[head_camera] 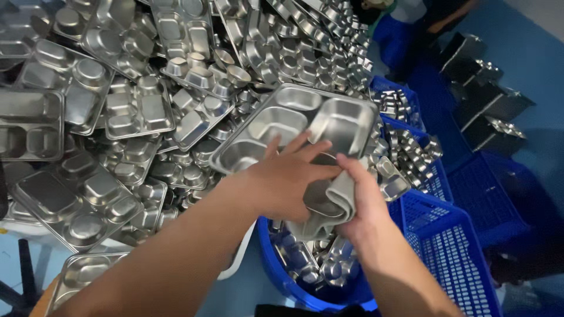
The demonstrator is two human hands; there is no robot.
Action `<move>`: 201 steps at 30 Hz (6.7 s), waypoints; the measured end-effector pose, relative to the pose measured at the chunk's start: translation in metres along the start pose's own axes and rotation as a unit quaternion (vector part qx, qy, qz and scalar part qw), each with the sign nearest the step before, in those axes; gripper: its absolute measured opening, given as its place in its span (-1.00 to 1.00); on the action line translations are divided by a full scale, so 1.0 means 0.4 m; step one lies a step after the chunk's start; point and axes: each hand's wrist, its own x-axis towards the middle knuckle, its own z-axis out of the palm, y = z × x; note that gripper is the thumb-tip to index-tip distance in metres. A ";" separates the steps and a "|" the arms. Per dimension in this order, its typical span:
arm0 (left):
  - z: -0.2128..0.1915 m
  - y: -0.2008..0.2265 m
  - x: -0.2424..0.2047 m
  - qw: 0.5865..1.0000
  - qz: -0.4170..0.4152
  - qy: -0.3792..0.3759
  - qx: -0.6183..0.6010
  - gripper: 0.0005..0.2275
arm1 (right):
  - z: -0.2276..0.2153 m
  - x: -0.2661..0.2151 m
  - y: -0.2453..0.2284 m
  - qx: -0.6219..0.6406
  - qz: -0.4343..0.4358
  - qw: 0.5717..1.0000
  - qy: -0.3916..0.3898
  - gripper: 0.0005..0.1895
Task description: The person wipes multiple stainless steel compartment trays with a cloth, one at a time, and places them into a blue plastic basket. The person handles each tray individually, wiping the surface and compartments before stacking them in the basket.
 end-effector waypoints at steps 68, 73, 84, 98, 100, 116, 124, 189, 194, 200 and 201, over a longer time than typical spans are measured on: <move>0.126 -0.216 -0.069 0.690 -0.114 0.268 -0.663 -0.57 | -0.137 0.215 0.003 -0.671 -0.203 0.705 0.109 -0.27; 0.115 -0.215 -0.085 0.585 -0.169 0.295 -0.736 -0.58 | -0.215 0.212 0.027 -0.395 -0.095 0.908 -0.106 -0.54; 0.167 -0.192 -0.091 0.596 -0.142 0.338 -0.715 -0.54 | -0.233 0.240 0.182 -0.282 -0.003 0.960 0.007 -0.75; 0.153 -0.129 -0.109 0.705 -0.146 0.325 -0.613 -0.43 | 0.093 -0.136 0.341 -0.366 0.051 0.924 -0.099 -0.44; 0.165 -0.152 -0.110 0.661 -0.139 0.339 -0.655 -0.50 | 0.054 -0.117 0.337 -0.062 0.043 0.991 -0.111 -0.47; 0.346 0.070 -0.104 0.351 -0.418 0.312 -0.778 -0.54 | -0.414 -0.329 0.369 -0.169 0.180 0.948 0.198 -0.26; 0.726 0.136 -0.171 0.650 -0.348 -0.022 -0.676 -0.66 | -0.569 -0.501 0.682 0.153 0.193 0.911 0.330 -0.82; 0.548 -0.228 -0.232 0.887 -0.358 -0.036 -0.289 -0.74 | -0.162 0.057 0.049 -0.775 -0.231 0.581 -0.090 -0.75; 0.593 -0.280 -0.281 0.868 -0.401 0.031 -0.290 -0.69 | -0.162 0.110 0.100 -0.795 -0.182 0.578 -0.036 -0.75; 0.578 -0.265 -0.336 0.802 -0.463 0.058 -0.374 -0.61 | -0.147 0.152 0.140 -0.767 -0.133 0.625 -0.057 -0.69; 0.570 -0.264 -0.332 0.793 -0.473 0.049 -0.381 -0.60 | -0.145 0.161 0.141 -0.765 -0.109 0.633 -0.057 -0.69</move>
